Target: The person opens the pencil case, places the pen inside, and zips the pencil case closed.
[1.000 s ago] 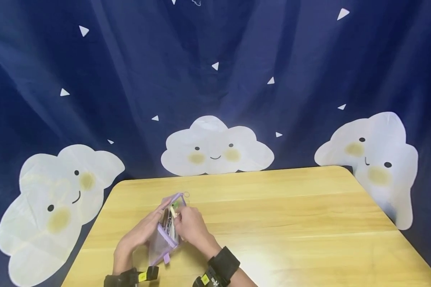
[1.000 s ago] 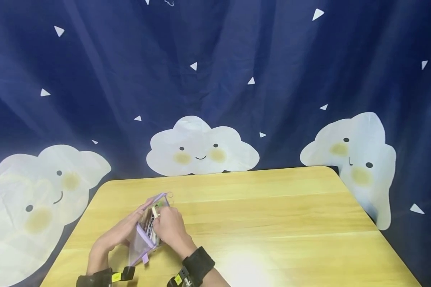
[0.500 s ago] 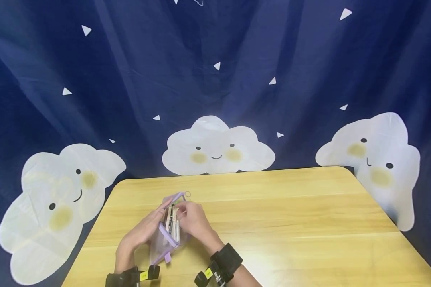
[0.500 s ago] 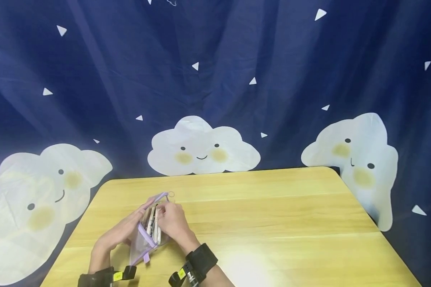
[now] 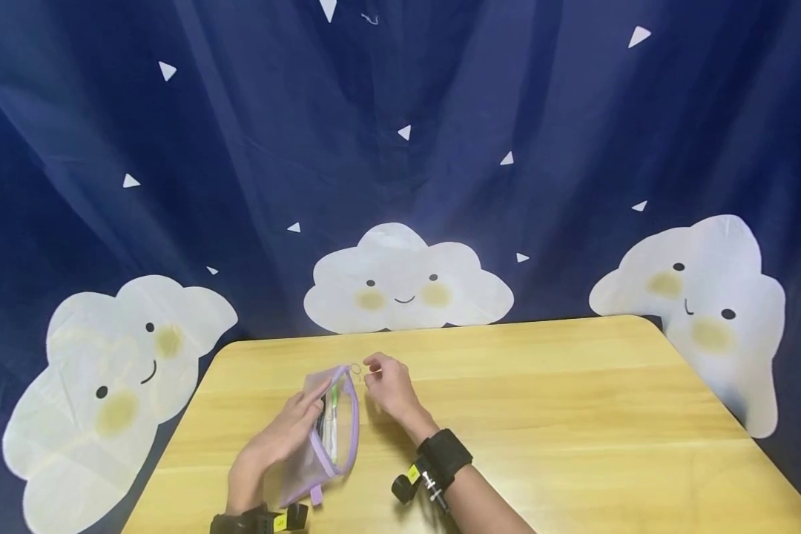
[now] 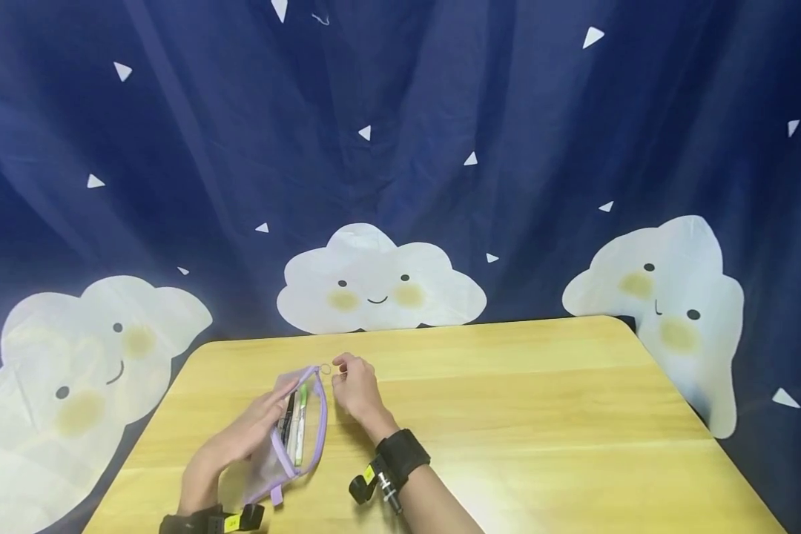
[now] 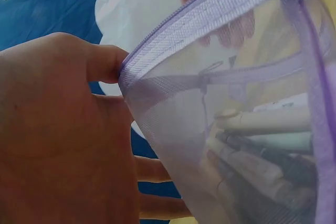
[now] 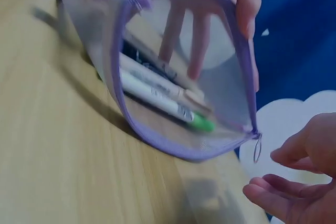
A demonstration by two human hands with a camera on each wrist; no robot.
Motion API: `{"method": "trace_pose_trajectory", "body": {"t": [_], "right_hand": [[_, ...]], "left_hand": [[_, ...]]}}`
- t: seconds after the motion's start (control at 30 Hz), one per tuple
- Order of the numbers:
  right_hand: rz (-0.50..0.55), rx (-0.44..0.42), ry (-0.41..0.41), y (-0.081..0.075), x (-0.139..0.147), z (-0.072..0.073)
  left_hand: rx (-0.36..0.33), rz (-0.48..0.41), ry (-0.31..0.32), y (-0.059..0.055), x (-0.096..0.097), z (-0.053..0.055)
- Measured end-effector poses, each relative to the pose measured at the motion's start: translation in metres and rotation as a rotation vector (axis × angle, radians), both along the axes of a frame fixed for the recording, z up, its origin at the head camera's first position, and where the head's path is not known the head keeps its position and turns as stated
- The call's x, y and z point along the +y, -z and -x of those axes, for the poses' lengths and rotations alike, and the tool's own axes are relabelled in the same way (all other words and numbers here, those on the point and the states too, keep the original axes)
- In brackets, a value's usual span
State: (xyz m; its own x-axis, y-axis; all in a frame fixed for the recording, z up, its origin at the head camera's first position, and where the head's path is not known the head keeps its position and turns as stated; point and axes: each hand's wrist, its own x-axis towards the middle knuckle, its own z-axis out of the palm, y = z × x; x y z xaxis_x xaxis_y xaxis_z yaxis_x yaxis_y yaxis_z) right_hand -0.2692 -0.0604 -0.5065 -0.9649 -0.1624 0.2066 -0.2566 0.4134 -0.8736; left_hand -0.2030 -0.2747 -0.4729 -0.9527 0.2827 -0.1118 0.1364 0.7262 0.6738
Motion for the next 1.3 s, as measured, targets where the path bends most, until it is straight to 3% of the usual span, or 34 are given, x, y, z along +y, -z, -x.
{"method": "trace_pose_trajectory", "body": {"t": [0.23,0.53,0.77,0.87,0.97,1.13,1.23,1.3], "right_hand": [[0.09,-0.059,0.006,0.018,-0.002,0.019],[0.138,-0.034,0.068,0.025,-0.003,0.027],[0.124,0.025,0.077,0.026,-0.005,0.034],[0.098,0.065,0.093,0.027,-0.005,0.037],[0.084,0.094,0.081,0.028,-0.006,0.037],[0.073,0.119,0.052,0.032,-0.011,0.037],[0.072,0.12,0.041,0.033,-0.014,0.038],[0.075,0.117,0.036,0.033,-0.015,0.039]], "left_hand": [[-0.036,0.038,-0.02,0.002,0.017,0.001],[-0.026,0.032,0.029,0.006,0.026,0.008],[-0.01,0.046,-0.001,0.002,0.02,0.013],[0.05,0.092,-0.011,0.002,0.019,0.027],[0.17,0.138,0.015,0.009,0.016,0.049],[0.363,0.129,0.183,0.017,0.012,0.081],[0.393,0.117,0.277,0.017,0.013,0.097],[0.37,0.111,0.304,0.017,0.014,0.106]]}}
